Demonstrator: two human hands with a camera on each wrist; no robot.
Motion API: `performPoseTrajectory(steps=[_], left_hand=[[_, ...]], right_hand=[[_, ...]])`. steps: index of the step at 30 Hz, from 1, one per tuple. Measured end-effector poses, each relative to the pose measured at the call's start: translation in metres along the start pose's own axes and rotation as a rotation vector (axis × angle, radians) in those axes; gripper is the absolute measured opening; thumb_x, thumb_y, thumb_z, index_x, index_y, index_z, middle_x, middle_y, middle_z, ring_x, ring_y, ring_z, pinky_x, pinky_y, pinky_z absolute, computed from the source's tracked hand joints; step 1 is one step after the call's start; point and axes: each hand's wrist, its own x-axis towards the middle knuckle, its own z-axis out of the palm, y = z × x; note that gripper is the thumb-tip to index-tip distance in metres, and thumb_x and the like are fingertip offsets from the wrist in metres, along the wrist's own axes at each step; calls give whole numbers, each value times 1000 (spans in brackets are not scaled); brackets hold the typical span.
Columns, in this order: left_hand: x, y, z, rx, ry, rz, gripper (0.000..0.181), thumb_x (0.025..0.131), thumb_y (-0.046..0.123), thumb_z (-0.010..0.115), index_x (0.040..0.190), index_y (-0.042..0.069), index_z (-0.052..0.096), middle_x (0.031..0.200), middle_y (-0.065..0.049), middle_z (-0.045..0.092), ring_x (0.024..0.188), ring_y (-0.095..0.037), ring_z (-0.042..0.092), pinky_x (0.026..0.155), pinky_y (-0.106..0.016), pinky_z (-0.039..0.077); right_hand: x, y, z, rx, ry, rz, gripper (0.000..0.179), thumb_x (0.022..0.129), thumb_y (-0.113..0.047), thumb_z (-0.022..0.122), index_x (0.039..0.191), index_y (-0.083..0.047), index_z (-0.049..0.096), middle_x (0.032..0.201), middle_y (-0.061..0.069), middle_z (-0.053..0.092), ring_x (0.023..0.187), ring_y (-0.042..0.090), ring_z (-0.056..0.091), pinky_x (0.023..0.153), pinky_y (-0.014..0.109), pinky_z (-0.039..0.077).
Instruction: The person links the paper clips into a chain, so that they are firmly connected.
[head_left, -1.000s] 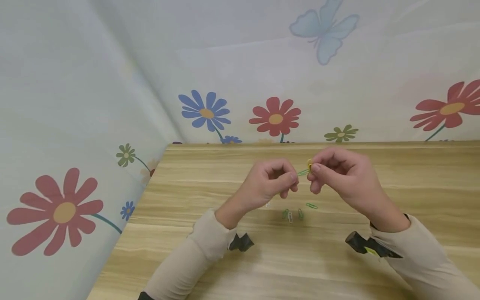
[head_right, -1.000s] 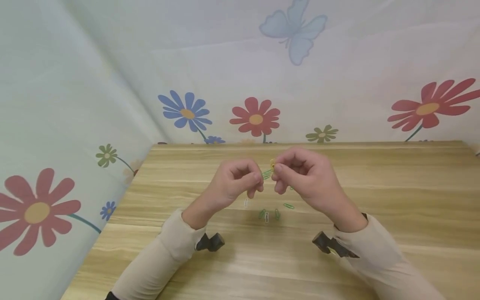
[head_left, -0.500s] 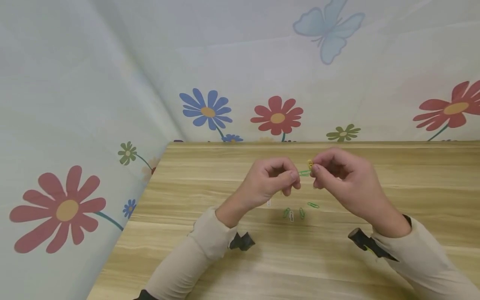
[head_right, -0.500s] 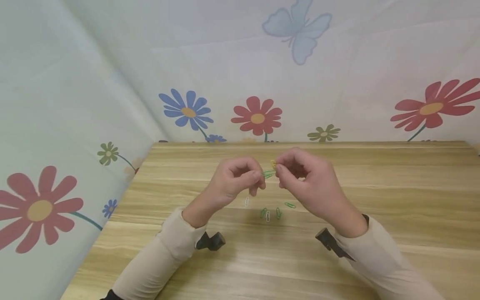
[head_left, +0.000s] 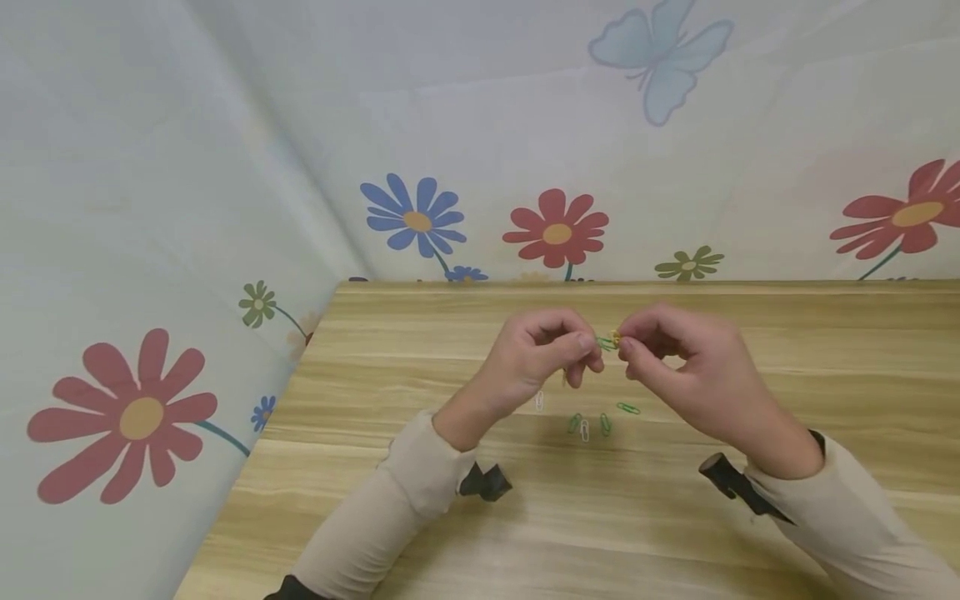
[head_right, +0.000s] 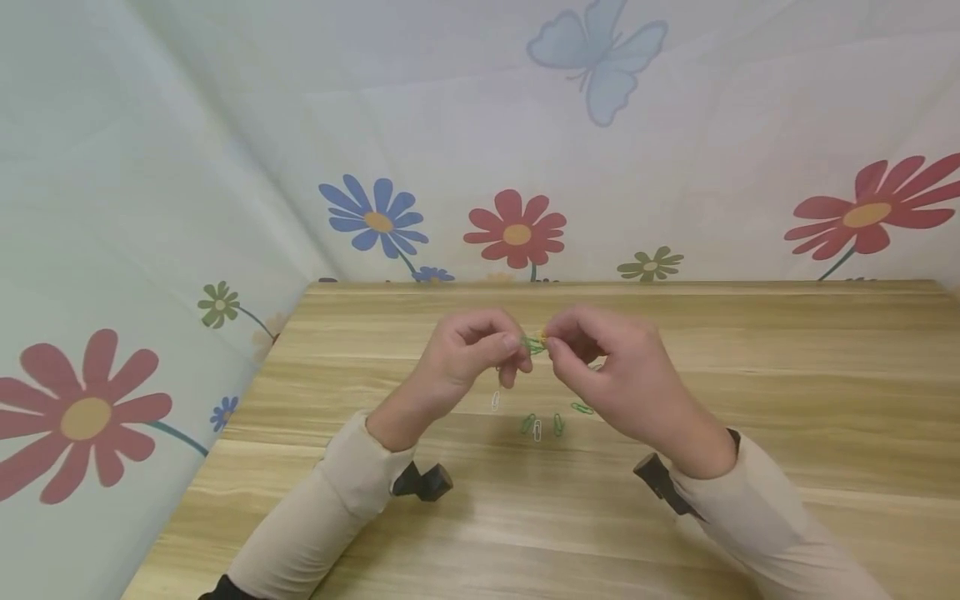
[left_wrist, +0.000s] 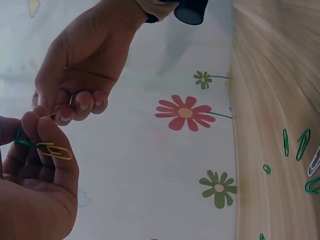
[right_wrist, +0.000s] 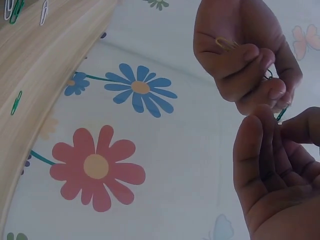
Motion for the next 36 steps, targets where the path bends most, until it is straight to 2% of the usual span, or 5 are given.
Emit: performPoseTrajectory(steps=[11,17,25,30,36], left_hand=[[1,-1,-1,-189,66,-18,14,92,9,52,83,4,62,78,-5,65,60,-17,56,59,-28,48],[3,-1,-2,-147,6,-71,19,93,7,49,84,-7,57,77,-9,63,59,-20,56,59,-30,50],[2,-3,-2,-113,-200,-163,32,100,14,39,109,-12,56,94,-20,64,66,-29,60,70,-44,53],[1,-3,1,-136,-200,-156,27,99,11,41,102,-12,55,85,-18,61,66,-26,59,68,-41,53],[1,0,4,-160,-183,-161,20,98,7,46,90,-9,54,76,-16,54,61,-23,54,62,-35,52]], right_hand=[[0,1,-2,-89,7,-9,22,78,10,67,92,-6,63,76,-9,60,65,4,56,61,16,47],[0,-4,-10,-14,24,46,22,79,13,64,93,-4,62,78,-6,59,64,8,61,61,18,49],[2,-15,-17,56,18,2,30,76,18,63,97,-2,67,86,0,65,66,10,62,63,19,50],[4,-17,-12,33,-18,-76,30,76,16,64,96,-5,68,88,-1,66,68,9,60,64,18,49],[3,-17,-10,37,-19,-68,31,75,17,65,98,-3,68,89,0,66,68,9,61,63,19,50]])
